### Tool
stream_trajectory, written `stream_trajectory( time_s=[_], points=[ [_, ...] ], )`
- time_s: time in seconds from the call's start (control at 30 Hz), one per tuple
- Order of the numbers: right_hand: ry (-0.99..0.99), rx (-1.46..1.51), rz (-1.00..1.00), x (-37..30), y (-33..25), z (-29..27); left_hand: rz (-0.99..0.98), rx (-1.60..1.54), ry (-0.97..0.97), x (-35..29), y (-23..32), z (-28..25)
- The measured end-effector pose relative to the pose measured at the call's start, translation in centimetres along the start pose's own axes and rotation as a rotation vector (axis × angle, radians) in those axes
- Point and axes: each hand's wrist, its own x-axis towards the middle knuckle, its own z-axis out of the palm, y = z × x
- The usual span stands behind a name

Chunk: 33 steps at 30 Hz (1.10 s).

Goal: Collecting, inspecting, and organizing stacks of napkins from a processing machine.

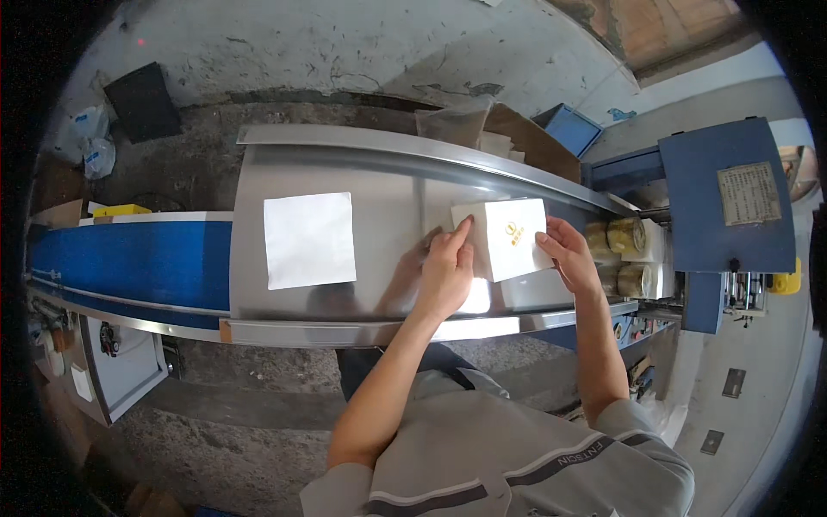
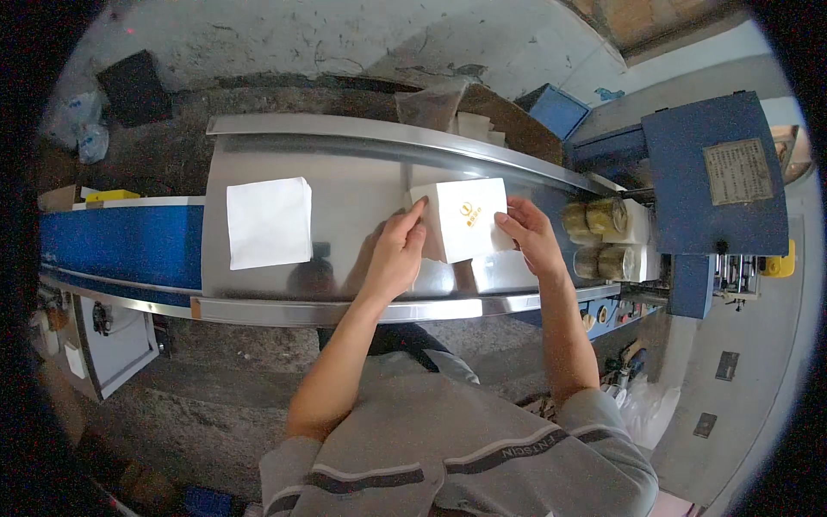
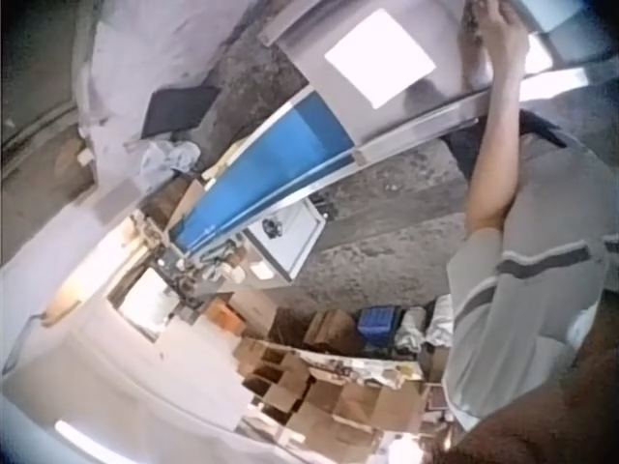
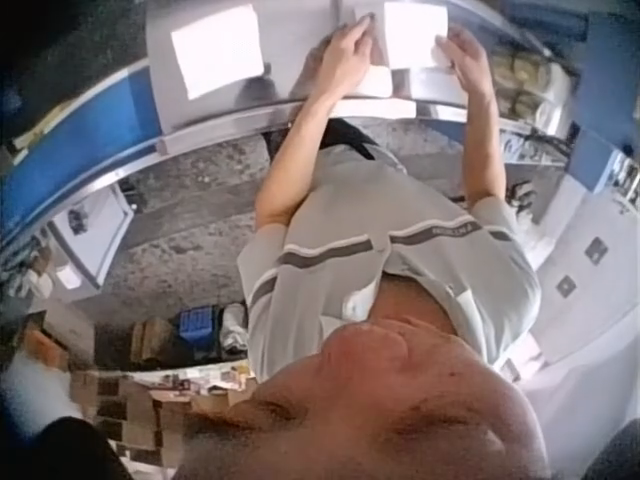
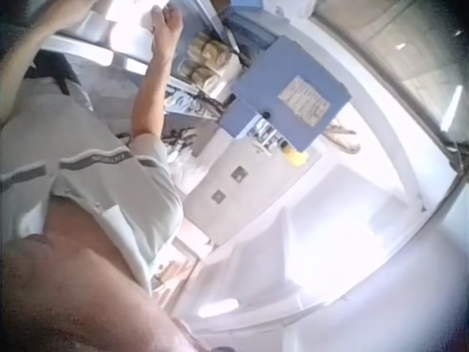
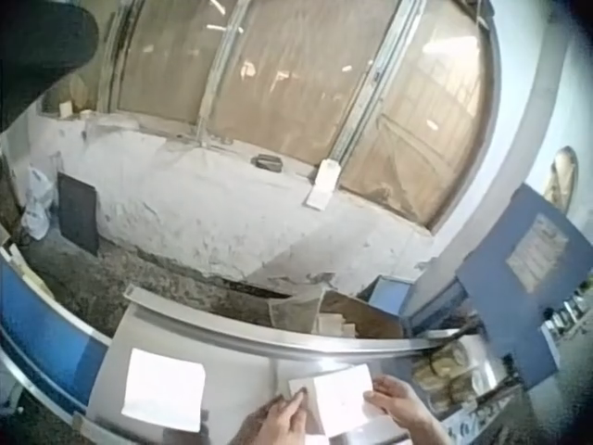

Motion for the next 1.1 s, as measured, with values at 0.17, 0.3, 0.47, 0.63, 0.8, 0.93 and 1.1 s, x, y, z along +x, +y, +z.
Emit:
stream_trajectory(
  time_s=[0.17, 0.3, 0.47, 0.63, 0.8, 0.93, 1.1],
  points=[
    [0.006, -0.039, 0.001, 0.4, 0.7, -0.4, 0.004, 0.008, 0.005, -0.1, -0.2, 0.0],
    [0.002, -0.057, 0.011, 0.4, 0.5, -0.4, 0.015, 0.016, 0.032, -0.3, -0.2, 0.1],
    [0.000, 0.186, -0.023, -1.1, -1.8, 1.1, -0.136, -0.148, 0.131, -0.8, 2.8, -1.3],
    [-0.113, 0.365, -0.057, -3.7, -5.2, 3.6, -0.204, -0.436, 0.211, -2.8, 3.0, -2.2],
    [-0.304, 0.483, -0.062, -5.1, -7.0, 5.6, -0.313, -1.069, 0.132, -4.8, 5.2, -3.5],
    [-0.359, 0.421, -0.088, -3.8, -5.7, 6.3, -0.218, -1.061, -0.076, -6.2, 4.5, -5.9],
    [-0.560, 0.375, -0.181, -3.5, -6.6, 7.7, -0.226, -0.542, 0.088, -6.7, 8.3, -7.6]
  ],
)
